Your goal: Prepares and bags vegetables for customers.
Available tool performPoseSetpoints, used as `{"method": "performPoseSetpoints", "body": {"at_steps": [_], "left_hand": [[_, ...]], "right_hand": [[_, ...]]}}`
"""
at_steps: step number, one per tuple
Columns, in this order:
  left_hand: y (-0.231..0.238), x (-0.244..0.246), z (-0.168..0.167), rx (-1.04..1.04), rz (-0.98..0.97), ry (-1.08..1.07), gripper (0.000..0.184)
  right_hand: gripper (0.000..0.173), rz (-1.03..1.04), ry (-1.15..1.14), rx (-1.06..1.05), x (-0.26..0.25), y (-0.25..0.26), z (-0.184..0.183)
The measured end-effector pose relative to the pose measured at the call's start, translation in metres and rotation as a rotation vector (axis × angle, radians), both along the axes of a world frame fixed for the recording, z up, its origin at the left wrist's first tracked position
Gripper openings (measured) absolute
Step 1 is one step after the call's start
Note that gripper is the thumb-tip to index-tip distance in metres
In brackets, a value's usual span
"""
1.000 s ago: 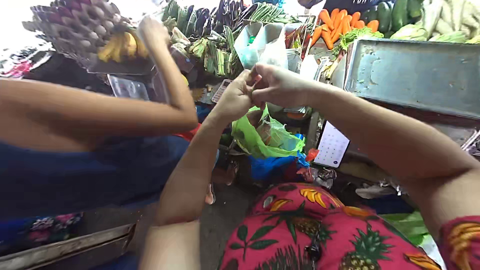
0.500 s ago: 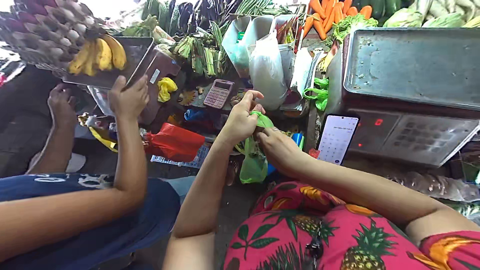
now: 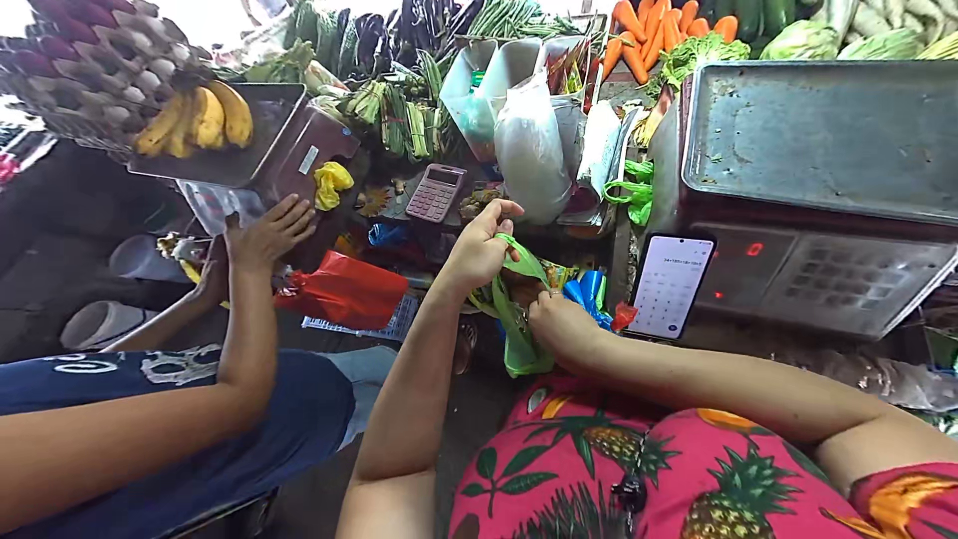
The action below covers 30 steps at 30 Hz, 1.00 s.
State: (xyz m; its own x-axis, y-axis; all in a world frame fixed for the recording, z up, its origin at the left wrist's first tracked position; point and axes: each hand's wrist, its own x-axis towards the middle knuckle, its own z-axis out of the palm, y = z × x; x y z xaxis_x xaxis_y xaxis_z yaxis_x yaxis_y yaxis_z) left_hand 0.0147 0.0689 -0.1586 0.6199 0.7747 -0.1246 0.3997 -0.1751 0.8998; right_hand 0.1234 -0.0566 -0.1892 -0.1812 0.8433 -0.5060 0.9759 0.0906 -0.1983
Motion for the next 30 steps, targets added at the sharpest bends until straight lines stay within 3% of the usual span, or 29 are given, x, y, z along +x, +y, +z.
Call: {"method": "performPoseSetpoints", "body": {"at_steps": [4, 7, 13, 23, 25, 27, 30], "left_hand": [[-0.015, -0.001, 0.008, -0.073, -0.104, -0.173, 0.045], [-0.028, -0.004, 0.021, -0.059, -0.156, -0.210, 0.044], [-0.033, -0.010, 0.018, -0.012, -0.052, -0.352, 0.047], [-0.058, -0.025, 0.010, 0.101, 0.086, -0.358, 0.036], [-0.070, -0.028, 0.012, 0.149, 0.189, -0.409, 0.031], [-0.081, -0.037, 0.013, 0.199, 0.280, -0.430, 0.026], [-0.099, -0.057, 0.010, 0.217, 0.324, -0.459, 0.022]], "right_hand": [[0.060, -0.211, 0.115, 0.132, 0.005, 0.004, 0.009], [0.064, -0.242, 0.082, 0.111, 0.009, 0.016, 0.020], [0.029, -0.230, 0.144, 0.247, 0.023, 0.040, -0.005], [0.025, -0.058, 0.247, 0.671, 0.019, 0.011, -0.033], [0.034, 0.011, 0.304, 0.639, 0.026, 0.003, -0.014], [0.044, 0.041, 0.380, 0.628, 0.045, 0.003, 0.034], [0.035, -0.021, 0.456, 0.786, 0.103, 0.042, 0.109]]}}
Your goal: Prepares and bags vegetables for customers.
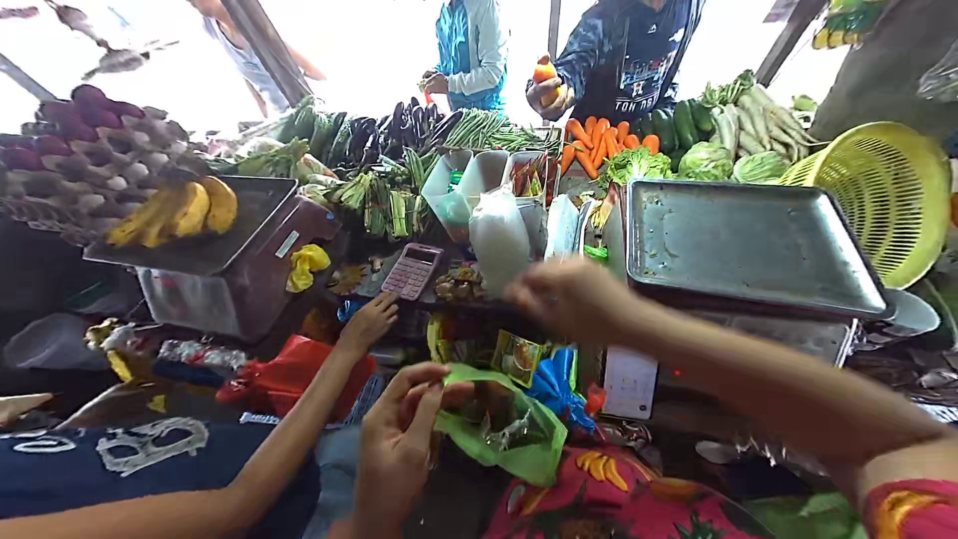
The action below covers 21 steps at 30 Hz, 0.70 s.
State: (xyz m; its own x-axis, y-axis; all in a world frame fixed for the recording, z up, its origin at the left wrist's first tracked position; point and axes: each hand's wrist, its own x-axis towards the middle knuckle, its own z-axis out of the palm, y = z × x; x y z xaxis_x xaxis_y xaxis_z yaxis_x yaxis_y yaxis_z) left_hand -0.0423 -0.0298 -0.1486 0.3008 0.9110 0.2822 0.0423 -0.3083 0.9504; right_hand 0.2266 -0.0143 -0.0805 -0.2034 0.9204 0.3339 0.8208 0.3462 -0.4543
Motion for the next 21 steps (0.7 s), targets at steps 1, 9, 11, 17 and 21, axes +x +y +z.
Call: {"method": "performPoseSetpoints", "body": {"at_steps": [1, 9, 11, 17, 21], "left_hand": [[-0.006, -0.006, -0.001, -0.003, -0.005, -0.019, 0.022], [-0.028, -0.040, -0.016, -0.123, 0.123, 0.058, 0.025], [-0.029, -0.049, -0.025, -0.195, 0.219, 0.233, 0.018], [-0.040, -0.070, -0.074, -0.433, 0.300, 0.405, 0.016], [-0.048, -0.070, -0.079, -0.450, 0.366, 0.323, 0.013]], "right_hand": [[0.033, -0.069, 0.053, 0.025, 0.024, 0.025, 0.021], [0.061, -0.620, 1.214, -0.092, 0.164, 0.199, 0.082], [0.068, -0.650, 1.276, -0.098, 0.168, 0.220, 0.071], [0.084, -0.576, 1.365, -0.077, 0.157, 0.258, 0.051], [0.077, -0.394, 1.643, 0.160, 0.149, 0.276, 0.040]]}}
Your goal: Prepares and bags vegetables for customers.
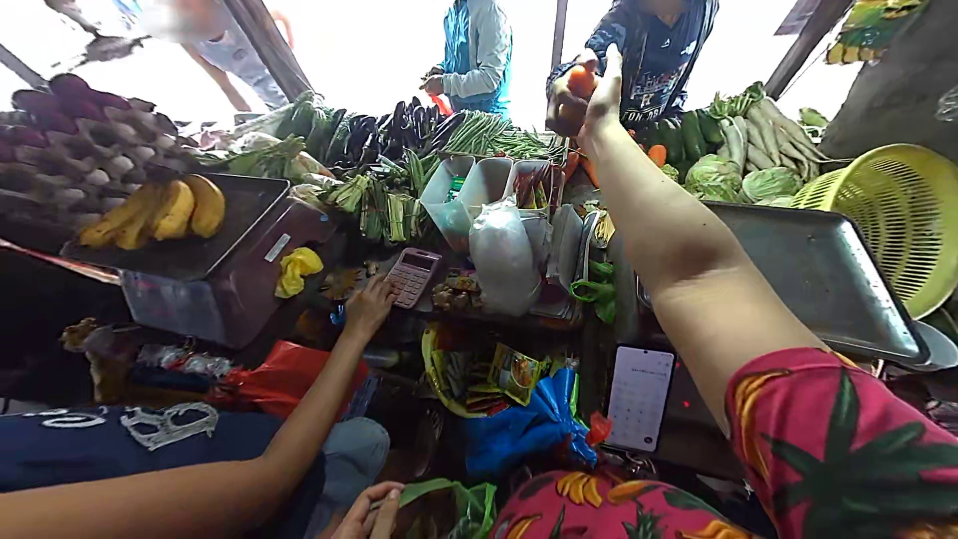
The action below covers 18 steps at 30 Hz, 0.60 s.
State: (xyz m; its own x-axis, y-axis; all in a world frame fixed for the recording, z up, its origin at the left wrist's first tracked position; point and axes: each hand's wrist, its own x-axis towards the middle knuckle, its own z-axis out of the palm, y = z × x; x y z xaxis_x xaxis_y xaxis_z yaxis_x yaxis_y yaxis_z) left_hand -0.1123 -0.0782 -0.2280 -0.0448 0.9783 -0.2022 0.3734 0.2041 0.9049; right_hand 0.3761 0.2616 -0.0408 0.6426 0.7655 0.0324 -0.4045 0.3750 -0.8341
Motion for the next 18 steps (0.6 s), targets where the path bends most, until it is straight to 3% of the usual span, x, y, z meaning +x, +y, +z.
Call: {"method": "performPoseSetpoints", "body": {"at_steps": [4, 9, 15, 18], "left_hand": [[0.002, 0.008, 0.002, 0.031, 0.013, -0.065, 0.013], [0.003, 0.021, 0.006, 0.051, -0.019, -0.110, 0.014], [-0.001, 0.028, 0.007, 0.080, -0.050, -0.127, 0.015], [-0.003, 0.032, 0.007, 0.076, -0.079, -0.129, 0.015]], "right_hand": [[0.055, 0.044, 0.325, 0.268, -0.009, -0.014, -0.013], [0.070, -0.046, 0.493, 0.114, -0.009, -0.030, -0.021], [0.064, 0.005, 0.608, 0.384, 0.014, -0.041, -0.024], [0.059, 0.037, 0.645, 0.388, 0.024, -0.059, -0.016]]}}
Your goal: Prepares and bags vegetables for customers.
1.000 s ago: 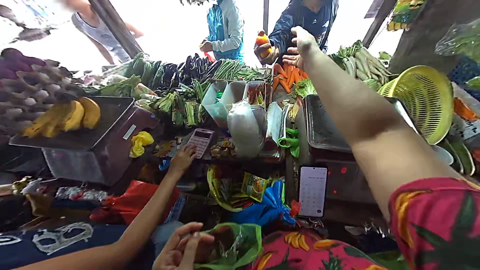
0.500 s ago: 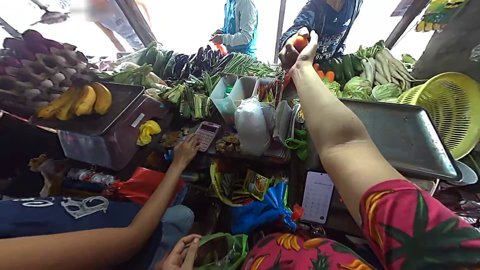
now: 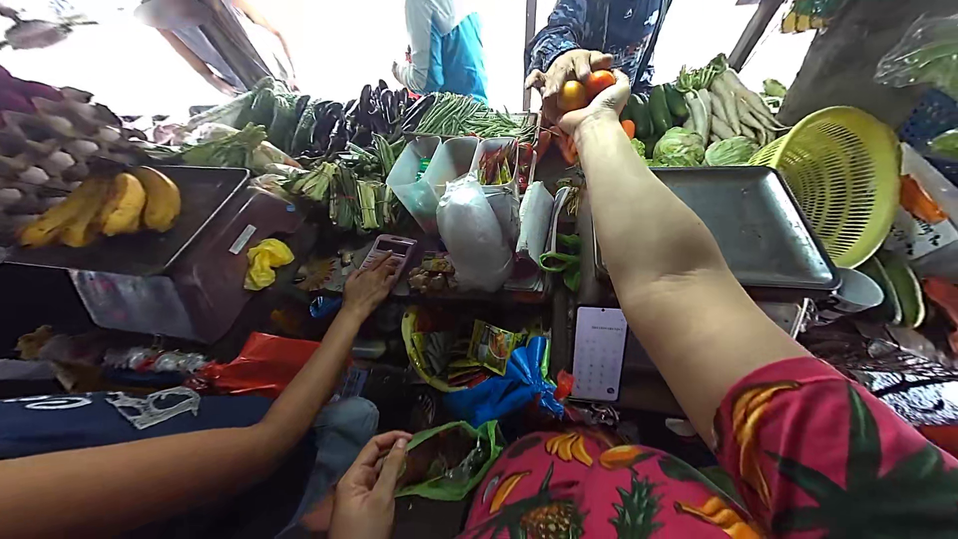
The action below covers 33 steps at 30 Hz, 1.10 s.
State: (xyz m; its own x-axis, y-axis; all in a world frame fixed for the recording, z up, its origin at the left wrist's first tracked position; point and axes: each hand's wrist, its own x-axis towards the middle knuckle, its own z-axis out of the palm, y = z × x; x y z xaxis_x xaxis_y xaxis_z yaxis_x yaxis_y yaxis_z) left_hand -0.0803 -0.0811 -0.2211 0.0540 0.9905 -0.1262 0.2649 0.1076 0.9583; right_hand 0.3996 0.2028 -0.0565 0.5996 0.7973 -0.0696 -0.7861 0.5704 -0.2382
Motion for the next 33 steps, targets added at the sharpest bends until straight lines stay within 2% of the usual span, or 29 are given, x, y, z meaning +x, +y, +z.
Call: {"method": "performPoseSetpoints", "body": {"at_steps": [3, 5, 7, 8, 9, 11, 13, 14, 16, 18, 20, 22, 24, 27, 29, 31, 33], "left_hand": [[0.003, 0.006, 0.000, 0.013, -0.056, 0.023, 0.016], [0.006, 0.011, 0.001, 0.021, -0.090, 0.030, 0.016], [0.009, 0.017, 0.005, 0.028, -0.129, 0.037, 0.016], [0.010, 0.019, 0.007, 0.032, -0.148, 0.038, 0.016], [0.012, 0.021, 0.009, 0.042, -0.167, 0.034, 0.016], [0.014, 0.022, 0.013, 0.061, -0.202, 0.027, 0.017], [0.016, 0.024, 0.017, 0.073, -0.229, 0.026, 0.017], [0.017, 0.026, 0.019, 0.075, -0.245, 0.020, 0.017], [0.019, 0.032, 0.023, 0.077, -0.283, 0.004, 0.018], [0.020, 0.041, 0.027, 0.074, -0.318, 0.004, 0.017], [0.022, 0.052, 0.030, 0.071, -0.347, 0.005, 0.018], [0.024, 0.058, 0.031, 0.072, -0.375, 0.007, 0.018], [0.026, 0.061, 0.031, 0.083, -0.400, 0.010, 0.018], [0.030, 0.063, 0.029, 0.091, -0.418, 0.013, 0.018], [0.032, 0.065, 0.029, 0.084, -0.415, 0.020, 0.018], [0.035, 0.066, 0.027, 0.085, -0.422, 0.024, 0.018], [0.038, 0.068, 0.027, 0.087, -0.444, 0.023, 0.018]], "right_hand": [[0.051, -0.084, -0.054, -0.182, -0.002, -0.037, 0.022], [0.052, -0.103, -0.127, -0.237, 0.011, -0.055, 0.033], [0.050, -0.057, -0.293, -0.322, 0.027, -0.080, 0.042], [0.038, -0.016, -0.403, -0.362, 0.034, -0.097, 0.044], [0.028, 0.029, -0.569, -0.414, 0.043, -0.116, 0.045], [0.020, 0.084, -1.115, -0.612, 0.048, -0.156, 0.046], [0.025, 0.141, -1.741, -0.828, 0.041, -0.204, 0.042], [0.032, 0.154, -1.966, -0.904, 0.039, -0.224, 0.034], [0.045, 0.145, -2.271, -1.110, 0.036, -0.256, 0.011], [0.055, 0.142, -2.419, -1.308, 0.036, -0.272, -0.012], [0.061, 0.129, -2.423, -1.390, 0.039, -0.281, -0.023], [0.068, 0.067, -2.346, -1.373, 0.039, -0.290, -0.021], [0.069, -0.076, -2.230, -1.286, 0.037, -0.312, -0.016], [0.058, -0.338, -1.998, -1.049, 0.025, -0.369, -0.023], [0.051, -0.398, -1.889, -0.947, 0.009, -0.412, -0.048], [0.049, -0.389, -1.820, -1.027, -0.015, -0.444, -0.088], [0.054, -0.392, -1.817, -1.175, -0.034, -0.462, -0.134]]}}
